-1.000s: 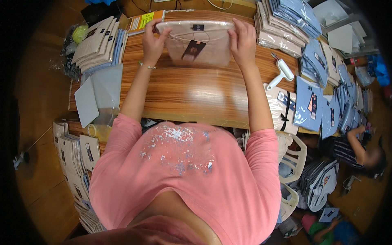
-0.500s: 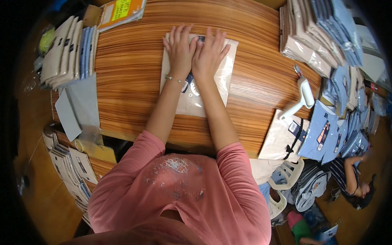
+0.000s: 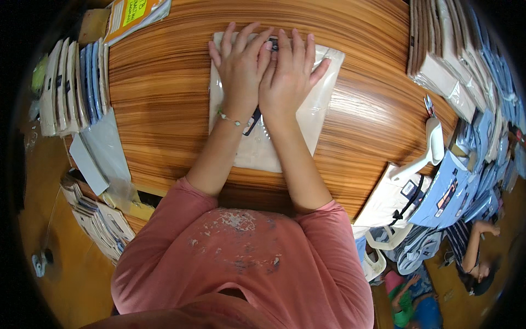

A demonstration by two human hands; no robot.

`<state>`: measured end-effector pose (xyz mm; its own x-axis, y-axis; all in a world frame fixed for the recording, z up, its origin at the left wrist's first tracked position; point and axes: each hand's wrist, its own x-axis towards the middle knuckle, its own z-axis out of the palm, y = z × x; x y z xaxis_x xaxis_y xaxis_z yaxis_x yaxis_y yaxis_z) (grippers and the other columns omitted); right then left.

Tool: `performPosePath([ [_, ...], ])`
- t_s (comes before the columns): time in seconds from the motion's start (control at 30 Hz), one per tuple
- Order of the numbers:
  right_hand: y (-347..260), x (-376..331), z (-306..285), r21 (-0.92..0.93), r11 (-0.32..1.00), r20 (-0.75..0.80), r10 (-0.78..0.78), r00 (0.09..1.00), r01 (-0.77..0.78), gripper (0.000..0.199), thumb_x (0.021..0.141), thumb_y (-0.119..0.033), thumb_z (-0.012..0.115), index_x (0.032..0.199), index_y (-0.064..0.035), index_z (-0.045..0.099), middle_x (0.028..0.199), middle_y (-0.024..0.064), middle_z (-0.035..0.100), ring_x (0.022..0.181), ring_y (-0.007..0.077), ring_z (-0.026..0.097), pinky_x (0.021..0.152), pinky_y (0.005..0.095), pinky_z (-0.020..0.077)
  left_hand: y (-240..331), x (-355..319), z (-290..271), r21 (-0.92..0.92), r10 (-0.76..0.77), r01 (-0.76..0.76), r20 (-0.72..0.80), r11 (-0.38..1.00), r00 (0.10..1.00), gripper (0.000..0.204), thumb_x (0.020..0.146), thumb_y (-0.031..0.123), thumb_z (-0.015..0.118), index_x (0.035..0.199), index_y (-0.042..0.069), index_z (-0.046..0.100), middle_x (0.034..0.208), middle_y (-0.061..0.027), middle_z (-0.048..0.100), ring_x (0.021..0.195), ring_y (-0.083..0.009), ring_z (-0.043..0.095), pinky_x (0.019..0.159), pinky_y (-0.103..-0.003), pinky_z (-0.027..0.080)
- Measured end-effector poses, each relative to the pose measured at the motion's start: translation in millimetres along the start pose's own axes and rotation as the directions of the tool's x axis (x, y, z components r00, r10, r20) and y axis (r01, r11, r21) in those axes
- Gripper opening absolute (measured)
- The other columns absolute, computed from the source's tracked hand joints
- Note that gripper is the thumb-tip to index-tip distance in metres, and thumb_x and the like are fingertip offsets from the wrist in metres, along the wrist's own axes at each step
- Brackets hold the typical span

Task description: The person folds a light-colored shirt on a table, places it into a clear plastic bag, seals the bag with adhesive, and then ties a black ribbon around the packaged shirt using scissors to trim the ribbon.

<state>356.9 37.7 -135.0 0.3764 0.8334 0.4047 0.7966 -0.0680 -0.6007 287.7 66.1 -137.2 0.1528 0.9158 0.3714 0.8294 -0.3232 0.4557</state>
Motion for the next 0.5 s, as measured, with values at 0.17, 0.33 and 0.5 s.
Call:
performPosePath([
  [0.17,2.3,-1.4,-3.6,-0.042,0.999,0.044,0.011,0.999,-0.009,0.034,0.086,-0.017,0.048,0.119,-0.0114,0.055,0.125,0.0069,0.052,0.128,0.0285,0.034,0.106,0.0520,0.0050,1.5,0.5,0.6,-0.045,0.024,-0.024,0.003,0.999,1.000,0.026,0.083,0.023,0.056,0.108,0.020,0.063,0.118,-0.0008,0.053,0.125,-0.0293,0.033,0.102,-0.060,0.014],
  [0.33,2.9,-4.3,-1.1,-0.026,1.000,0.029,-0.002,1.000,0.002,0.030,0.089,-0.019,0.047,0.115,-0.0092,0.059,0.124,0.0092,0.053,0.127,0.0285,0.035,0.105,0.0499,0.0053,2.0,-2.0,-5.1,-0.051,-0.007,0.007,0.013,0.999,1.000,0.028,0.082,0.023,0.056,0.108,0.015,0.063,0.120,-0.0034,0.051,0.125,-0.0307,0.032,0.102,-0.060,0.015],
  [0.5,-2.1,-4.9,-1.7,-0.028,1.000,0.034,0.013,0.999,-0.012,0.030,0.090,-0.021,0.048,0.115,-0.0080,0.059,0.124,0.0092,0.053,0.126,0.0289,0.036,0.105,0.0501,0.0058,2.3,-4.7,-7.0,-0.093,-0.017,0.017,-0.002,0.996,1.000,0.028,0.083,0.022,0.055,0.108,0.014,0.063,0.120,-0.0047,0.051,0.126,-0.0307,0.031,0.102,-0.061,0.014],
])
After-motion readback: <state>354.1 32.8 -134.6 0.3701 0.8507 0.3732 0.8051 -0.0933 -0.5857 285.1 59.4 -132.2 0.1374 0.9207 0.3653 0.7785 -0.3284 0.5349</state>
